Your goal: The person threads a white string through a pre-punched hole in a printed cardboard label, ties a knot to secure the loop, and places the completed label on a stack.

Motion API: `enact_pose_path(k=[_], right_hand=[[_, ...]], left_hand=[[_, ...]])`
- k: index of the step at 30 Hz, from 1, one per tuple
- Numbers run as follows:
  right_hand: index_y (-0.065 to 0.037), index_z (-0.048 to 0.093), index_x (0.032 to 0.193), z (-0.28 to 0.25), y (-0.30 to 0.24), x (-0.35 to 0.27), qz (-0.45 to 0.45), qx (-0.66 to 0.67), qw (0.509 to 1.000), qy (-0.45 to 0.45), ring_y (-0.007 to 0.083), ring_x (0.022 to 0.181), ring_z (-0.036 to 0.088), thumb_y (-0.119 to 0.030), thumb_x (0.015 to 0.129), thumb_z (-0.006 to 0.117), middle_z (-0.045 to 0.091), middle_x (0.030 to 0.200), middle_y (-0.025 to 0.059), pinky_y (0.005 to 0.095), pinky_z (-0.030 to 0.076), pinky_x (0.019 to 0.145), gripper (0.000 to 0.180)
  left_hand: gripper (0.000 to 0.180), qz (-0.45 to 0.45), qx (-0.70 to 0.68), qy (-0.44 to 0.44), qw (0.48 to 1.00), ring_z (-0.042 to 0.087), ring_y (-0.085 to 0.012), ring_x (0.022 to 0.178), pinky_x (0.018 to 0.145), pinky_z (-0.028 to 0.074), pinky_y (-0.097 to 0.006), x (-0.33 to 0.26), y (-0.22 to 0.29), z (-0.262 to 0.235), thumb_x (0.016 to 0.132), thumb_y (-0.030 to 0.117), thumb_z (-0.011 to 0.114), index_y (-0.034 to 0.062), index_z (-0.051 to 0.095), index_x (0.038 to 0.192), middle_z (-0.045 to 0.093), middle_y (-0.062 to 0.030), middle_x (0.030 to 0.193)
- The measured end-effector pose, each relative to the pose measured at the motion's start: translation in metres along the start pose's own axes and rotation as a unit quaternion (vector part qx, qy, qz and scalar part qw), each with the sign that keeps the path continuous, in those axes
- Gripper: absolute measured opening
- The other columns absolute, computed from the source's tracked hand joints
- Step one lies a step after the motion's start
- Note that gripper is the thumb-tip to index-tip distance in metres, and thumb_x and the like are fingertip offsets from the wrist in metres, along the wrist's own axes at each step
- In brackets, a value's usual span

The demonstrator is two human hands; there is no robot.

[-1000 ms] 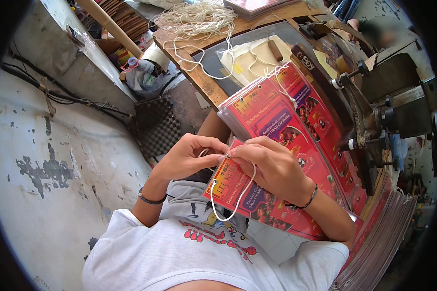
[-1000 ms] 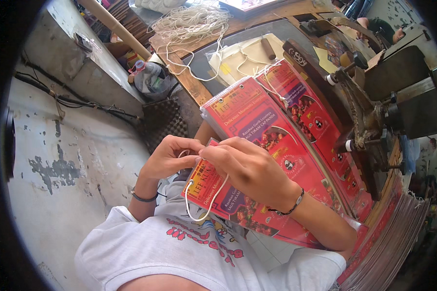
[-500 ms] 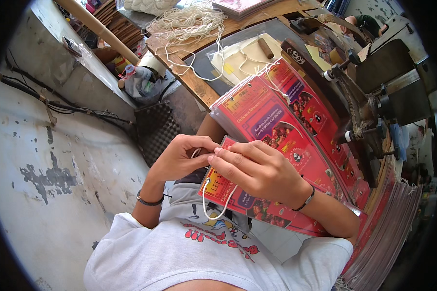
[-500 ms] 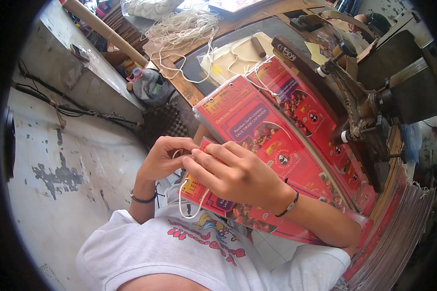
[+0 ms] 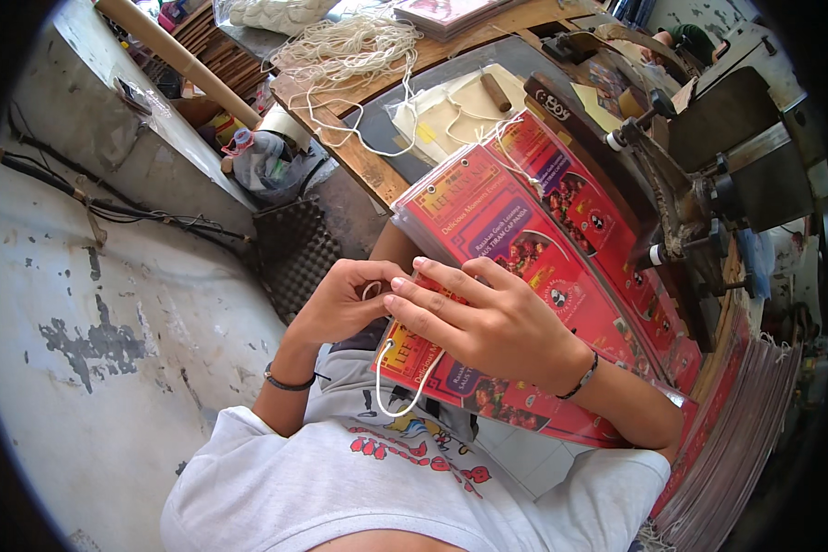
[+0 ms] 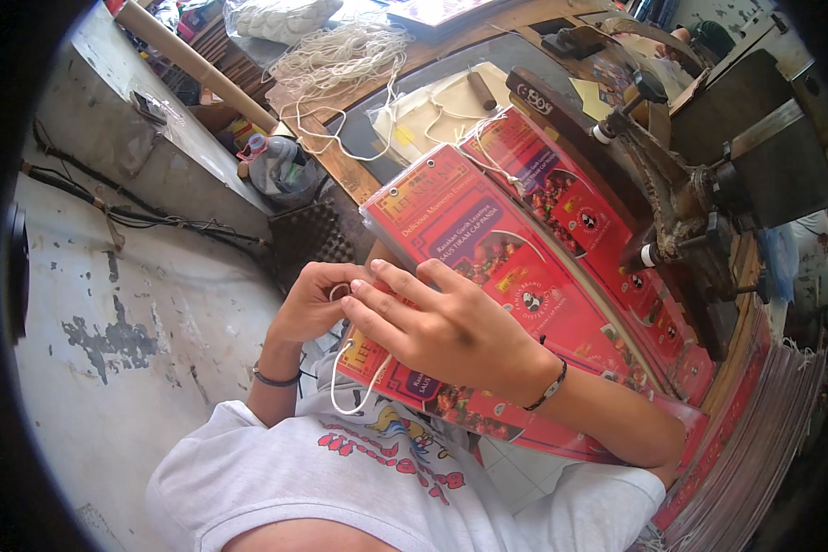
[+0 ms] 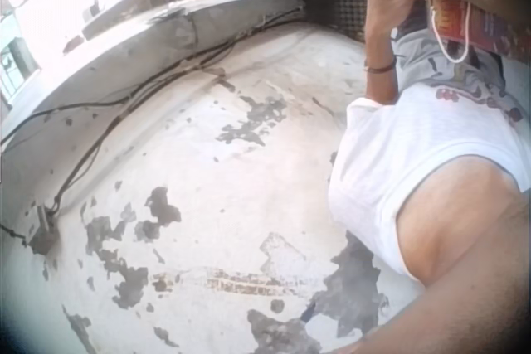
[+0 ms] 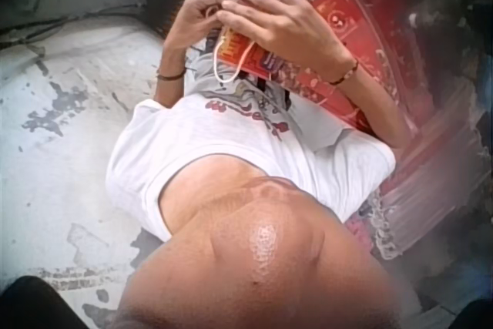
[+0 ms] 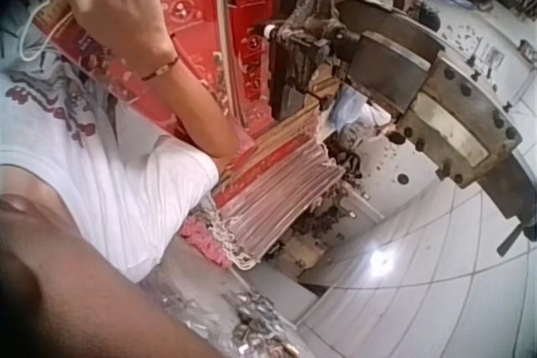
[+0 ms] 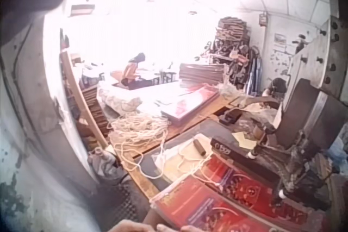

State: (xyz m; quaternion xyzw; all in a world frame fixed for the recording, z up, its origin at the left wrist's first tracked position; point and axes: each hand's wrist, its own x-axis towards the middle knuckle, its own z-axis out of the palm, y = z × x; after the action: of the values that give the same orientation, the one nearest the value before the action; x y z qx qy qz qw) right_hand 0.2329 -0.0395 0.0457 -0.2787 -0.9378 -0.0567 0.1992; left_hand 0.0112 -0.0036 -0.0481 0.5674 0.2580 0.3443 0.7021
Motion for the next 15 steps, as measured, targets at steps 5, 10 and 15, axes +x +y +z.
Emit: enact_pose_path(k=[5,10,15], right_hand=[[-0.013,0.066,0.125,0.000,0.004,-0.001,0.009,0.026,1.000,-0.016,0.0202,0.116,0.062,-0.018,0.090,0.063,0.068,0.126,0.0011,0.0342,0.049,0.089,0.036],[-0.011,0.061,0.127,0.007,0.015,-0.002,0.033,0.129,0.991,0.023,0.0235,0.113,0.061,-0.014,0.085,0.070,0.065,0.124,0.0047,0.0375,0.050,0.090,0.043],[-0.008,0.058,0.125,0.006,0.016,-0.001,0.044,0.172,0.983,0.035,0.0266,0.109,0.061,-0.007,0.082,0.071,0.063,0.120,0.0087,0.0397,0.050,0.090,0.044]], left_hand=[[0.012,0.033,0.003,0.014,0.999,0.052,0.0015,0.075,0.063,0.044,-0.016,-0.001,-0.016,-0.004,0.095,0.010,0.068,-0.0016,0.066,0.097,0.064,0.0029,0.088],[0.010,0.029,-0.057,0.067,0.996,0.054,0.0006,0.072,0.057,0.043,-0.017,0.005,-0.019,0.008,0.093,0.010,0.068,0.0017,0.064,0.097,0.061,0.0044,0.082],[0.009,-0.059,-0.267,0.277,0.921,0.031,-0.0033,0.049,0.047,0.027,-0.021,0.008,-0.032,-0.002,0.098,0.013,0.051,0.0071,0.057,0.095,0.039,0.0068,0.062]])
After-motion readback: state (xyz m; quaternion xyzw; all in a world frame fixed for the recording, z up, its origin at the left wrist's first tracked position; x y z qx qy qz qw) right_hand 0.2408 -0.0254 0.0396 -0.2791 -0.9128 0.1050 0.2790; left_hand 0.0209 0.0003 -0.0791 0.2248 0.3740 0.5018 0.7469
